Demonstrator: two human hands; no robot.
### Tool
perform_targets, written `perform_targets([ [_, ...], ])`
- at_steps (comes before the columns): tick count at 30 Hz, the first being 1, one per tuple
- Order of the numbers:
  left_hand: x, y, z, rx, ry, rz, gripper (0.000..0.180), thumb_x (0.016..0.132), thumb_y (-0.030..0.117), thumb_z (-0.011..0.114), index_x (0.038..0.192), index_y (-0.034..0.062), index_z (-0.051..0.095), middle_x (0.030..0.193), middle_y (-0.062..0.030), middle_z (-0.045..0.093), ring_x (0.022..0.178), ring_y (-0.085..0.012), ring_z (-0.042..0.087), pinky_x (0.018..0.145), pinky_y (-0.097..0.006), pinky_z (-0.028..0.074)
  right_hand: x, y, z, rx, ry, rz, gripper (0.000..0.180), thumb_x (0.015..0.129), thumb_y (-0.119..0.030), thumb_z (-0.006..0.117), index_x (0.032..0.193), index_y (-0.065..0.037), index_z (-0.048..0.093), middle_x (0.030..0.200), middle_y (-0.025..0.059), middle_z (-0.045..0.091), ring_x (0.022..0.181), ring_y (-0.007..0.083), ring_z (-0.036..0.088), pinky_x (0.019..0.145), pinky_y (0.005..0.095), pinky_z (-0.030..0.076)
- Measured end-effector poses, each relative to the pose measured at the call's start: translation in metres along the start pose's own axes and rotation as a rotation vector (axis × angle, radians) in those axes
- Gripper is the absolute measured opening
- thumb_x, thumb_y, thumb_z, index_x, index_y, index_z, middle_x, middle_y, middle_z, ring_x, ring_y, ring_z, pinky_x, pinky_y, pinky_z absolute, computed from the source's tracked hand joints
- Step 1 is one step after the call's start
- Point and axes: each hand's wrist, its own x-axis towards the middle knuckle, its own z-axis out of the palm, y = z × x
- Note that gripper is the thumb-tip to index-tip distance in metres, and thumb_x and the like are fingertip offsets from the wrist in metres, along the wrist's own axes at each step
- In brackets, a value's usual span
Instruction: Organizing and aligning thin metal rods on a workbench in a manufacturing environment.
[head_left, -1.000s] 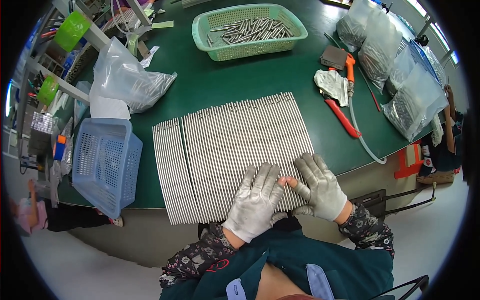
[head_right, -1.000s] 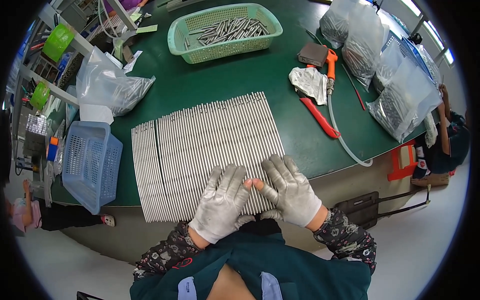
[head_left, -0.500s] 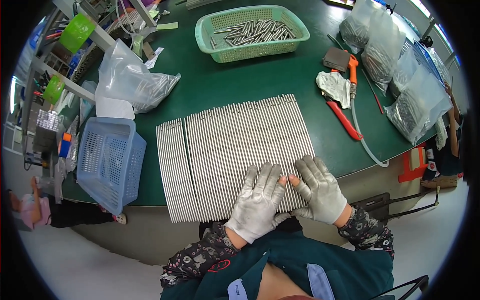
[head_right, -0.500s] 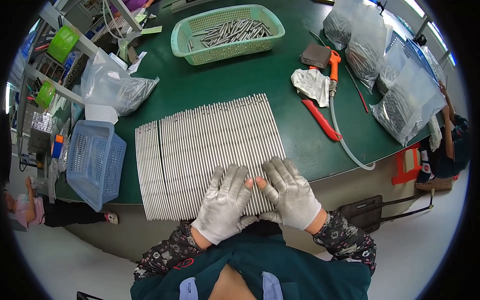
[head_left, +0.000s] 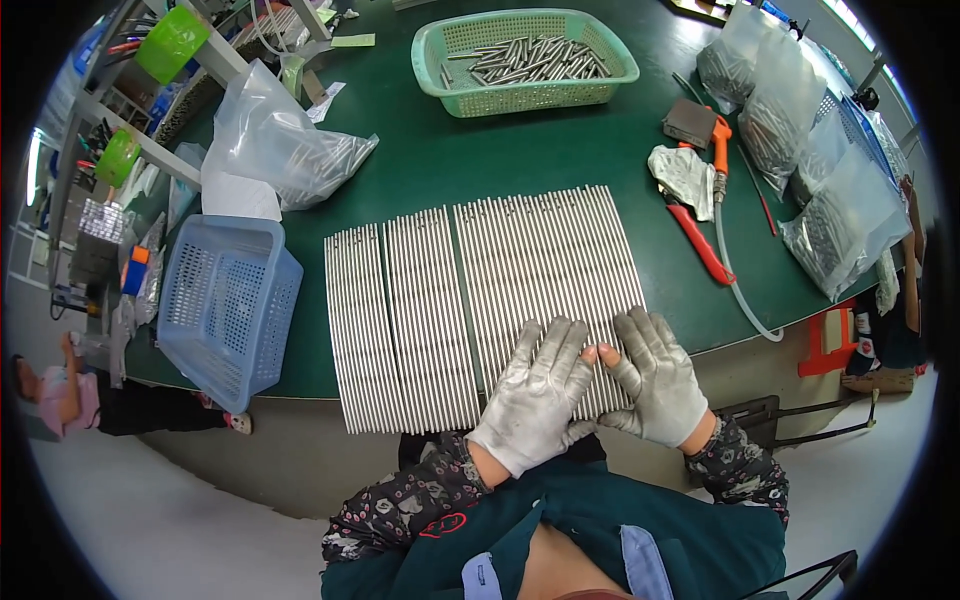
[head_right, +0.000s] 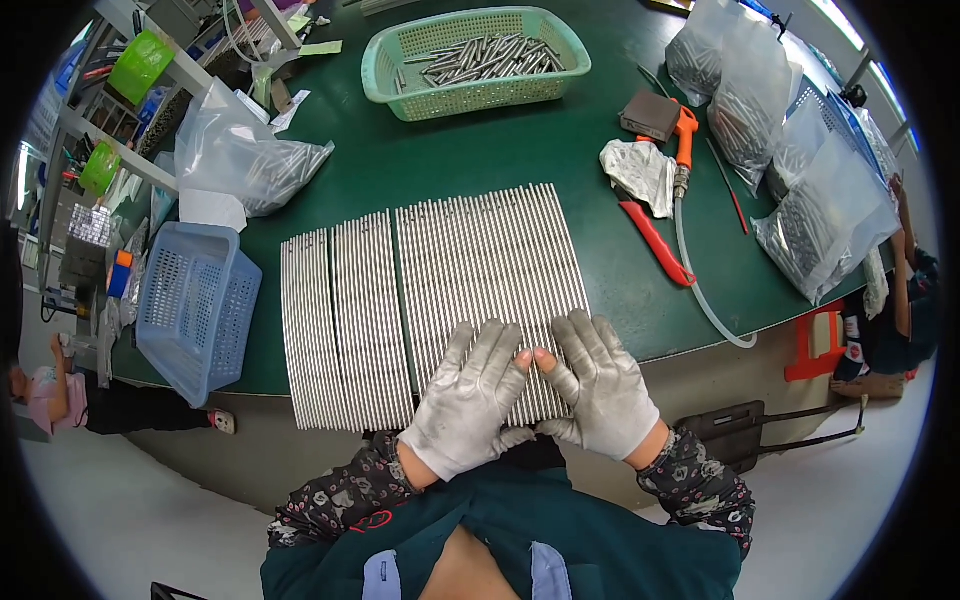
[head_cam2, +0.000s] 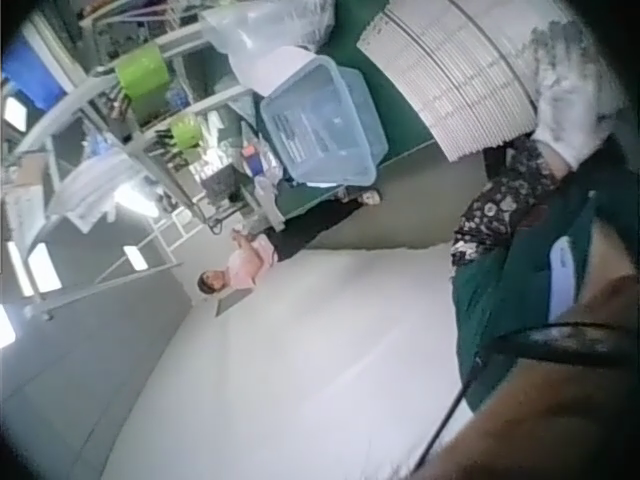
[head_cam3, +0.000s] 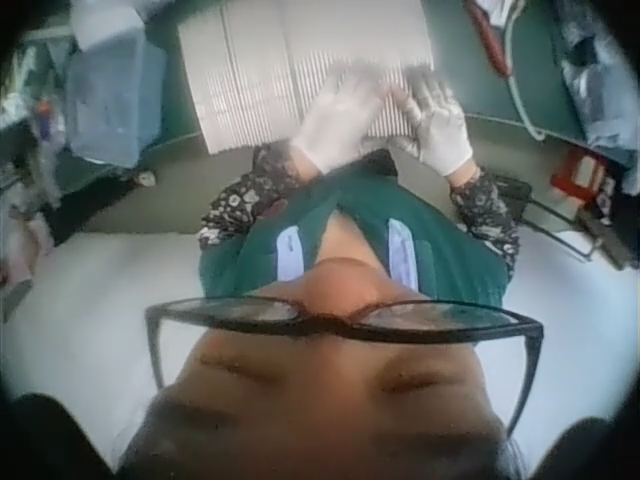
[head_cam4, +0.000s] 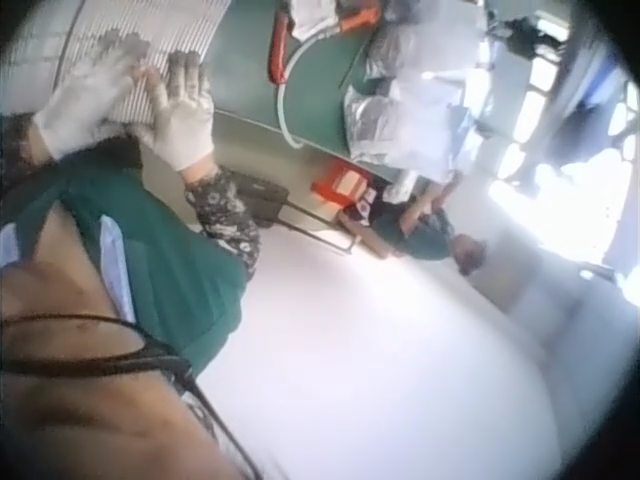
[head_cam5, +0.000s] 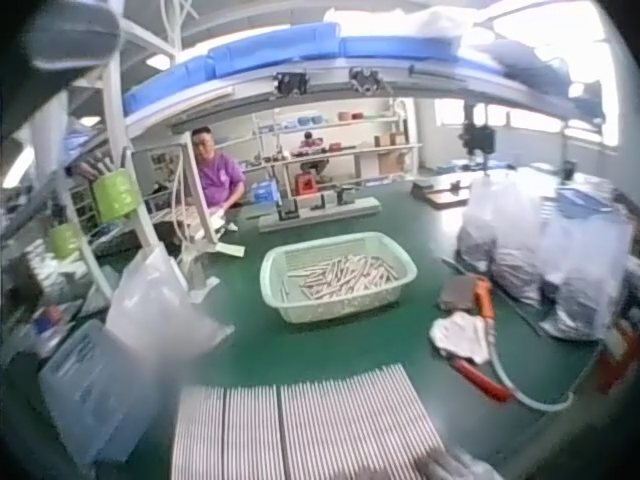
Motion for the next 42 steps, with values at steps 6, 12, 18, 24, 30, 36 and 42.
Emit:
perform_targets([
  [6,0.006,0.001,0.003,0.005,0.050,0.007,0.085,0.067,0.053,0.068,0.130,0.0008,0.046,0.139,-0.0168,0.042,0.133,-0.0317,0.035,0.114,-0.048,0.020,0.001,0.003,-0.004,-0.005,0.030,-0.001,0.078,0.086,-0.067,0.035,0.146,-0.018,0.026,0.133,0.0249,0.043,0.124,0.0438,0.041,0.103,0.0566,0.032],
  [12,0.001,-0.008,0.002,-0.029,0.087,-0.016,0.080,0.070,0.050,0.068,0.129,-0.0004,0.048,0.139,-0.0181,0.041,0.135,-0.0329,0.032,0.115,-0.047,0.019,0.018,0.000,-0.004,0.033,0.026,-0.034,0.076,0.081,-0.062,0.048,0.140,-0.015,0.035,0.129,0.0266,0.045,0.120,0.0456,0.043,0.101,0.0561,0.034],
  [18,0.002,-0.003,0.017,-0.242,0.150,0.024,0.086,0.073,0.051,0.062,0.130,-0.0104,0.043,0.144,-0.0278,0.032,0.140,-0.0390,0.021,0.117,-0.047,0.009,0.007,-0.004,-0.018,0.010,-0.109,0.074,0.088,0.073,-0.073,0.052,0.132,-0.007,0.046,0.131,0.0343,0.041,0.124,0.0547,0.035,0.103,0.0608,0.028],
  [24,-0.001,-0.006,0.020,-0.268,0.107,0.097,0.094,0.075,0.056,0.060,0.140,-0.0049,0.032,0.150,-0.0255,0.019,0.143,-0.0350,0.010,0.117,-0.048,0.003,0.039,0.037,-0.033,0.058,-0.051,-0.008,0.082,0.085,-0.066,0.042,0.140,-0.005,0.039,0.144,0.0264,0.034,0.134,0.0449,0.028,0.109,0.0509,0.023],
  [30,0.001,-0.045,-0.007,-0.068,0.108,-0.129,0.092,0.078,0.058,0.056,0.142,-0.0036,0.030,0.151,-0.0232,0.019,0.144,-0.0327,0.008,0.117,-0.048,0.001,0.069,0.055,0.005,-0.100,-0.074,0.036,0.079,0.089,-0.066,0.033,0.139,-0.005,0.039,0.148,0.0209,0.029,0.140,0.0388,0.020,0.113,0.0505,0.016],
  [36,-0.002,-0.061,-0.009,-0.098,0.041,-0.225,0.088,0.080,0.056,0.054,0.142,-0.0009,0.030,0.152,-0.0221,0.019,0.144,-0.0318,0.010,0.117,-0.048,0.001,0.070,0.055,0.002,-0.113,-0.103,0.066,0.077,0.089,-0.062,0.036,0.138,-0.002,0.040,0.148,0.0216,0.030,0.139,0.0397,0.021,0.113,0.0506,0.016],
  [42,-0.003,-0.060,-0.011,-0.075,0.044,-0.217,0.087,0.081,0.055,0.054,0.143,-0.0011,0.029,0.152,-0.0215,0.020,0.144,-0.0324,0.010,0.117,-0.047,0.001,0.069,0.056,0.005,-0.125,-0.086,0.068,0.075,0.089,-0.060,0.038,0.139,-0.004,0.040,0.148,0.0209,0.031,0.139,0.0385,0.022,0.113,0.0501,0.016],
])
